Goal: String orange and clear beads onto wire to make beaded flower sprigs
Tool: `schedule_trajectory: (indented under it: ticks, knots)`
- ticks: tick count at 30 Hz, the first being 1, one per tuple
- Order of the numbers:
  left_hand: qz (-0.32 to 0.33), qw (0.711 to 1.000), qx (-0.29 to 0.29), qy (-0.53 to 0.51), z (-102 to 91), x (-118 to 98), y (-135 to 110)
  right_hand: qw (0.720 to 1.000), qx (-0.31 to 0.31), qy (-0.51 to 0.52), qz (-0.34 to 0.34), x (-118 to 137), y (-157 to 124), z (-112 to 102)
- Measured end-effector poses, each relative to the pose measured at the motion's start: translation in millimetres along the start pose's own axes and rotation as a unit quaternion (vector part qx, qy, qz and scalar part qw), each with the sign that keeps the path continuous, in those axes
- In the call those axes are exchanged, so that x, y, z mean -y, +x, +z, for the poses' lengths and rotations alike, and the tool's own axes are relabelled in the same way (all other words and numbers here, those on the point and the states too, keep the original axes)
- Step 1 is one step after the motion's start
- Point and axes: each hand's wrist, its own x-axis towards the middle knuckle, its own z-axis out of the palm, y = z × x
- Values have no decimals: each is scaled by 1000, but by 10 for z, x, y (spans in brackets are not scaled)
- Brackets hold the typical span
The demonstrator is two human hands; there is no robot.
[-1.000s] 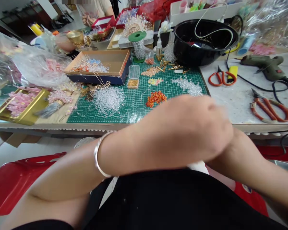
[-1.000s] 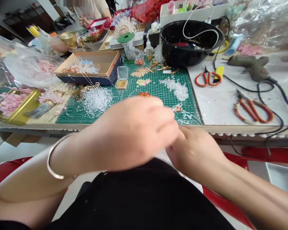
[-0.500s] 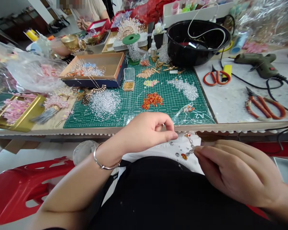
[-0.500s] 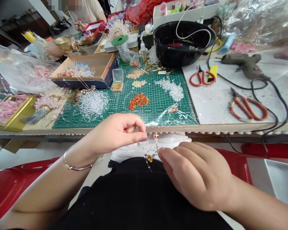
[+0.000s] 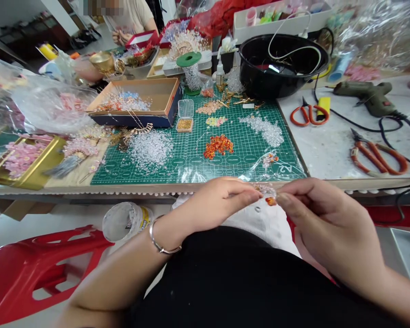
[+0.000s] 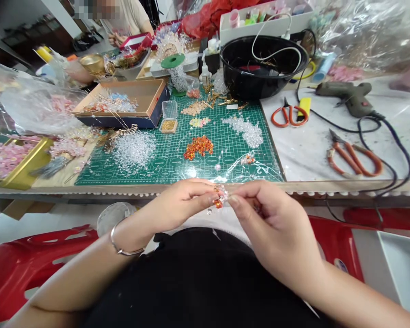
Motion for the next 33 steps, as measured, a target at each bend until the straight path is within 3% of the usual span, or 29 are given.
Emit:
schedule_trajectory:
  ticks: [2, 5, 8, 10, 12, 16, 23, 26, 30, 33]
  knots:
    - [26, 999, -11, 26, -40, -95, -33, 995, 23, 82, 56, -4, 24, 3]
    - [-25, 989, 14, -145, 25, -101, -42, 991, 25, 102, 88, -20, 29, 19]
    - [-93, 927, 9, -362, 126, 7, -9, 995, 3, 58, 86, -35, -14, 37]
    - [-128, 894, 23, -428, 157, 66, 13, 994, -7, 65, 86, -44, -47, 50]
    - [-135, 885, 58, -441, 165, 89, 30, 994, -17, 77, 78, -50, -64, 65]
    - [-129, 887, 106, -430, 173, 83, 65, 994, -18, 76, 70, -47, -35, 69]
    - [-145, 916, 74, -366, 139, 91, 69, 982, 73, 108, 135, -93, 35, -69]
    - [-144, 946, 36, -286, 121, 68, 38, 989, 93, 53, 102, -101, 31, -115]
    - [-95, 990, -18, -105, 122, -13, -6, 994, 91, 3, 55, -76, 24, -123]
    - [-54, 997, -47, 22, 140, -85, -41, 995, 92, -5, 43, -61, 29, -117]
